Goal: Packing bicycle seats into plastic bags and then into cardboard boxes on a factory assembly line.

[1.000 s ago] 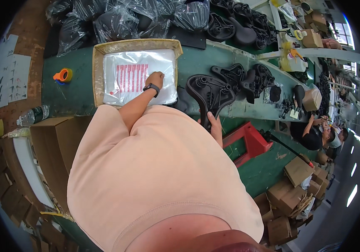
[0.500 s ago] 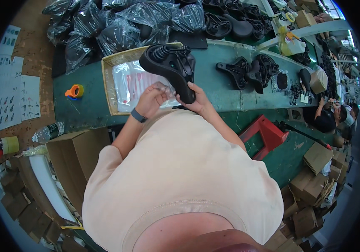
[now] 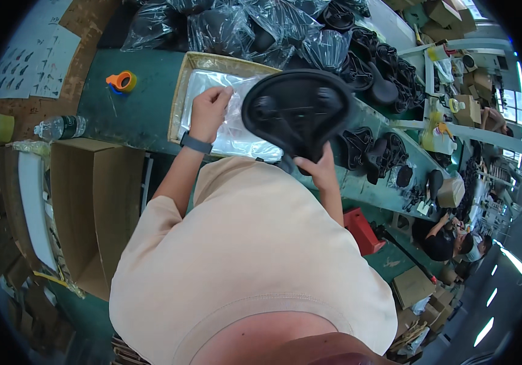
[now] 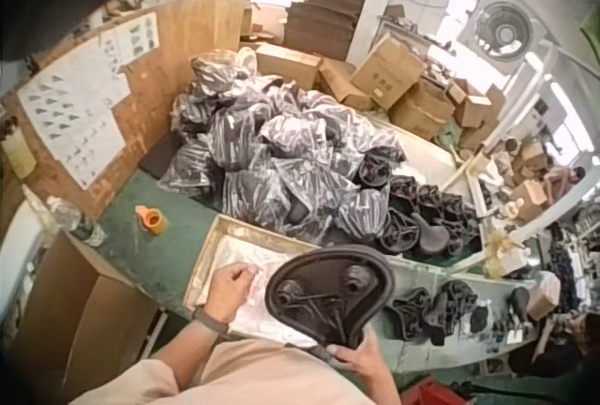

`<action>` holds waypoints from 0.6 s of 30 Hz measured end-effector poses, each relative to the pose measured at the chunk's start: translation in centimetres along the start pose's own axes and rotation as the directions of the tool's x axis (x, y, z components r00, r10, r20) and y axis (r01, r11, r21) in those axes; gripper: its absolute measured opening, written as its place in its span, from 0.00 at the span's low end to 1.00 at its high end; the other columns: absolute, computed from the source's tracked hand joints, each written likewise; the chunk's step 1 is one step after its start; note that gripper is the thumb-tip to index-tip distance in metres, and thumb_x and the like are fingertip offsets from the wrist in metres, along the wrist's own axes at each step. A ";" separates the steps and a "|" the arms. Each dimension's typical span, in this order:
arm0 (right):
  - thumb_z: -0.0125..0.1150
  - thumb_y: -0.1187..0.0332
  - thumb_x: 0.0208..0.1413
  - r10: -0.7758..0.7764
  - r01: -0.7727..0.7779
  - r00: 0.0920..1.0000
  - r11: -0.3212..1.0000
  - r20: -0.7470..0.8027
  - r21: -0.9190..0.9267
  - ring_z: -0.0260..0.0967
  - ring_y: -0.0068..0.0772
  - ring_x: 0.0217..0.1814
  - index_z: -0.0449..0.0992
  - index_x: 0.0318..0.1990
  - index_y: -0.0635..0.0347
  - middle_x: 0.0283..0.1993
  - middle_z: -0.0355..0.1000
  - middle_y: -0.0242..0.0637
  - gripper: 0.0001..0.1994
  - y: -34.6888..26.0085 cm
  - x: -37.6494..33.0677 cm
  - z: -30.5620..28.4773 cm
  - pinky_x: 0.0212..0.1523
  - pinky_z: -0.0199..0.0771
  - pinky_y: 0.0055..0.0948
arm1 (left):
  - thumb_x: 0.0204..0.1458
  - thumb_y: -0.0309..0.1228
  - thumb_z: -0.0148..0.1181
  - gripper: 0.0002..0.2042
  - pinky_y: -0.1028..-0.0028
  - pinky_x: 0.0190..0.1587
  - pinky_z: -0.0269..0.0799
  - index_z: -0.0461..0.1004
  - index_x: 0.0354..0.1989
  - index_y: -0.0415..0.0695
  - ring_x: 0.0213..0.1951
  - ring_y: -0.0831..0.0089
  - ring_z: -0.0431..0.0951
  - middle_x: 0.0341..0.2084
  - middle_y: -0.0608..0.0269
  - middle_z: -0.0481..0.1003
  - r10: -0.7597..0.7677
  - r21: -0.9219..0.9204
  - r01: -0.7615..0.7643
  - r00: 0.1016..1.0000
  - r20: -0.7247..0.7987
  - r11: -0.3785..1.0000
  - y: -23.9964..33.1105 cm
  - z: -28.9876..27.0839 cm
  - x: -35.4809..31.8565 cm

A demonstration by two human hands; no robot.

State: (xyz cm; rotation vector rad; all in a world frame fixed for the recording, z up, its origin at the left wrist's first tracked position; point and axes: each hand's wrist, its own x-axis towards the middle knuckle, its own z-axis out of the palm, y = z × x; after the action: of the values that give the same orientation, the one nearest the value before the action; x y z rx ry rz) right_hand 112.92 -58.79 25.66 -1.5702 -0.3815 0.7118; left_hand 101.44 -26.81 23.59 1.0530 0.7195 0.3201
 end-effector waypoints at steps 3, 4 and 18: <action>0.83 0.71 0.43 -0.164 0.158 0.986 0.816 0.039 -0.556 0.75 0.59 0.69 0.60 0.76 0.66 0.71 0.70 0.61 0.51 -1.3 0.5 2.9 0.70 0.74 0.43 | 0.67 0.36 0.69 0.10 0.75 0.26 0.68 0.87 0.40 0.41 0.25 0.78 0.76 0.28 0.68 0.79 0.132 0.204 -0.127 0.991 -0.009 0.971 2.0 5.4 0.4; 0.83 0.71 0.43 -0.167 0.159 0.985 0.810 0.039 -0.565 0.75 0.59 0.69 0.60 0.76 0.66 0.71 0.70 0.61 0.51 -1.3 0.7 3.5 0.70 0.74 0.43 | 0.66 0.35 0.69 0.09 0.72 0.28 0.71 0.87 0.40 0.42 0.26 0.71 0.79 0.29 0.64 0.79 0.443 0.407 -0.412 0.896 0.019 0.815 2.6 7.0 0.2; 0.75 0.73 0.57 0.209 -0.193 0.966 0.974 -0.149 0.118 0.76 0.33 0.61 0.60 0.78 0.67 0.67 0.73 0.42 0.42 2.5 4.8 0.4 0.59 0.80 0.34 | 0.54 0.39 0.78 0.22 0.63 0.39 0.76 0.78 0.53 0.44 0.45 0.64 0.82 0.47 0.58 0.80 0.627 0.381 -0.684 0.727 0.282 0.622 -0.1 10.1 -2.7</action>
State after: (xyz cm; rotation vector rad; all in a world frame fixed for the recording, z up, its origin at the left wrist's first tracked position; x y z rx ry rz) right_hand 115.85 -55.85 22.20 -1.5699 -0.0650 0.7418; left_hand 106.30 -35.19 27.54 1.7857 0.2574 0.7384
